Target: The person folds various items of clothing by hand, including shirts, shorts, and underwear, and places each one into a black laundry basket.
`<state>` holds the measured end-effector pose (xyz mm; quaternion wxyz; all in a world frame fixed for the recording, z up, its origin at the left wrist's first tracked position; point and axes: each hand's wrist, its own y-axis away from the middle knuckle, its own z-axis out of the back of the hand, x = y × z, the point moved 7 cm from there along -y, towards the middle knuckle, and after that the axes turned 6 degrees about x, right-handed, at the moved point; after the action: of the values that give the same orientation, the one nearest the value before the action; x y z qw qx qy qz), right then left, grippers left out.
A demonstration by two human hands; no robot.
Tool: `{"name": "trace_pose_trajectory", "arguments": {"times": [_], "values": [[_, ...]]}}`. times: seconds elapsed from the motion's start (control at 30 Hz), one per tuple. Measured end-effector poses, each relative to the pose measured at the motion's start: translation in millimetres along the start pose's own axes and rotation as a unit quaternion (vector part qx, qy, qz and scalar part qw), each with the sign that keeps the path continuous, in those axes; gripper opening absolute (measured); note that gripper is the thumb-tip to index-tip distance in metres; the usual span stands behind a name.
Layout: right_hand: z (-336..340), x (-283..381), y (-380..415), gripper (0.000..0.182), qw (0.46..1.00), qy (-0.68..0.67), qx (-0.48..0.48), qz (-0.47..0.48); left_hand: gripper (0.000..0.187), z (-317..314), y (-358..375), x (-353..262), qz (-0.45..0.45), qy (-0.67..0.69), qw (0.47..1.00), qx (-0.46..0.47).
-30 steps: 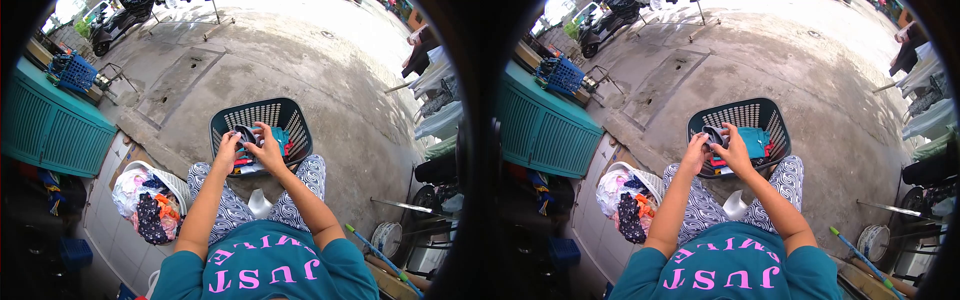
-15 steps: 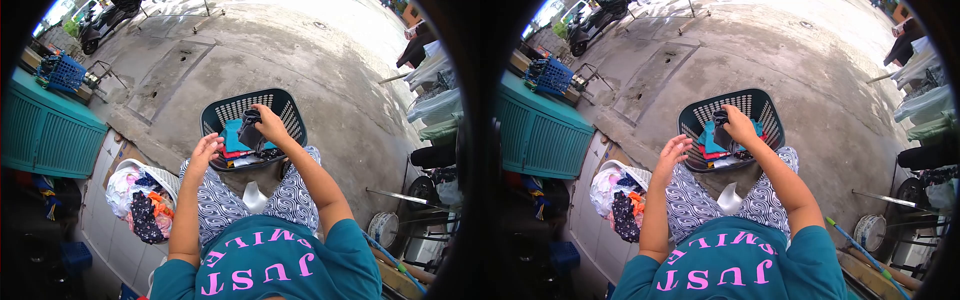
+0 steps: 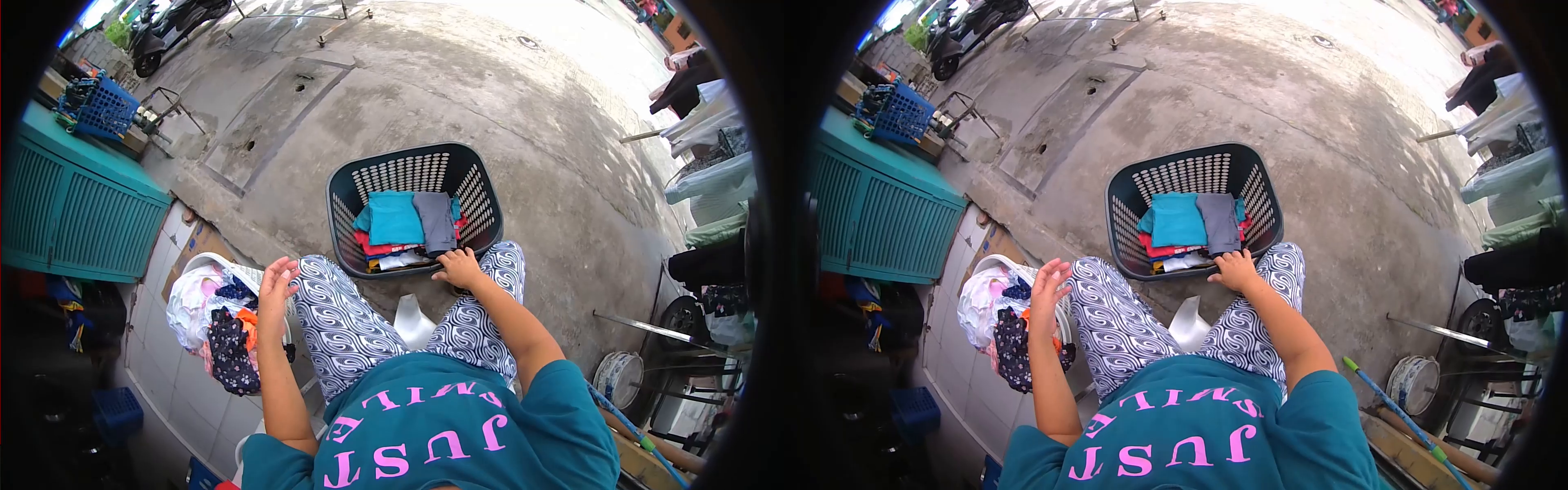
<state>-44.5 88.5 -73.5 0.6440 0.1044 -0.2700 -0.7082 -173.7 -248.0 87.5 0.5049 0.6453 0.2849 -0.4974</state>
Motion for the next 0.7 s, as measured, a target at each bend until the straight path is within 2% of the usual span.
{"name": "trace_pose_trajectory", "arguments": {"times": [0.03,0.07,0.13,0.17,0.2,0.3,0.33,0.4,0.53,0.6,0.63,0.67,0.7], "values": [[-1.5,2.6,3.2,0.055,1.0,0.002,0.002,0.004,0.031,6.4,2.5,2.3,0.008,-0.006,1.0,-0.006],[0.7,1.5,5.3,0.051,0.999,-0.006,-0.039,0.016,0.031,12.8,-0.3,12.9,0.008,-0.004,1.0,-0.014],[5.4,2.4,10.0,0.04,0.993,-0.022,-0.109,0.051,0.038,36.8,-3.9,34.8,-0.07,-0.138,0.988,-0.014],[5.4,1.1,11.0,0.038,0.988,-0.029,-0.139,0.063,0.049,39.6,2.3,31.7,-0.091,-0.328,0.94,-0.031],[5.2,0.6,9.4,0.036,0.988,-0.039,-0.134,0.059,0.057,31.3,11.1,28.9,-0.101,-0.413,0.904,-0.048],[9.0,3.2,10.3,0.033,0.985,-0.04,-0.157,0.058,0.07,0.3,14.3,65.3,-0.087,-0.371,0.924,-0.027],[7.0,1.9,7.9,0.034,0.988,-0.03,-0.14,0.057,0.072,-13.2,20.9,68.1,-0.135,-0.425,0.892,-0.076],[7.8,2.4,8.6,0.034,0.989,-0.03,-0.131,0.061,0.068,-26.3,35.9,60.2,-0.124,-0.468,0.867,-0.121],[6.2,-1.1,11.9,0.034,0.986,-0.035,-0.141,0.087,0.06,-6.5,37.0,64.8,-0.185,-0.407,0.881,-0.154],[7.4,-0.6,11.2,0.035,0.985,-0.042,-0.147,0.082,0.052,29.3,23.7,77.6,-0.189,-0.27,0.937,-0.116],[4.3,-4.6,9.1,0.033,0.99,-0.052,-0.12,0.058,0.049,54.1,24.0,79.4,-0.184,-0.33,0.908,-0.181],[5.9,-3.9,8.7,0.033,0.989,-0.051,-0.121,0.062,0.052,79.4,28.8,80.4,-0.151,-0.429,0.855,-0.249],[6.4,-3.8,9.4,0.032,0.99,-0.049,-0.12,0.063,0.056,103.5,36.7,79.1,-0.087,-0.492,0.809,-0.308]]}}
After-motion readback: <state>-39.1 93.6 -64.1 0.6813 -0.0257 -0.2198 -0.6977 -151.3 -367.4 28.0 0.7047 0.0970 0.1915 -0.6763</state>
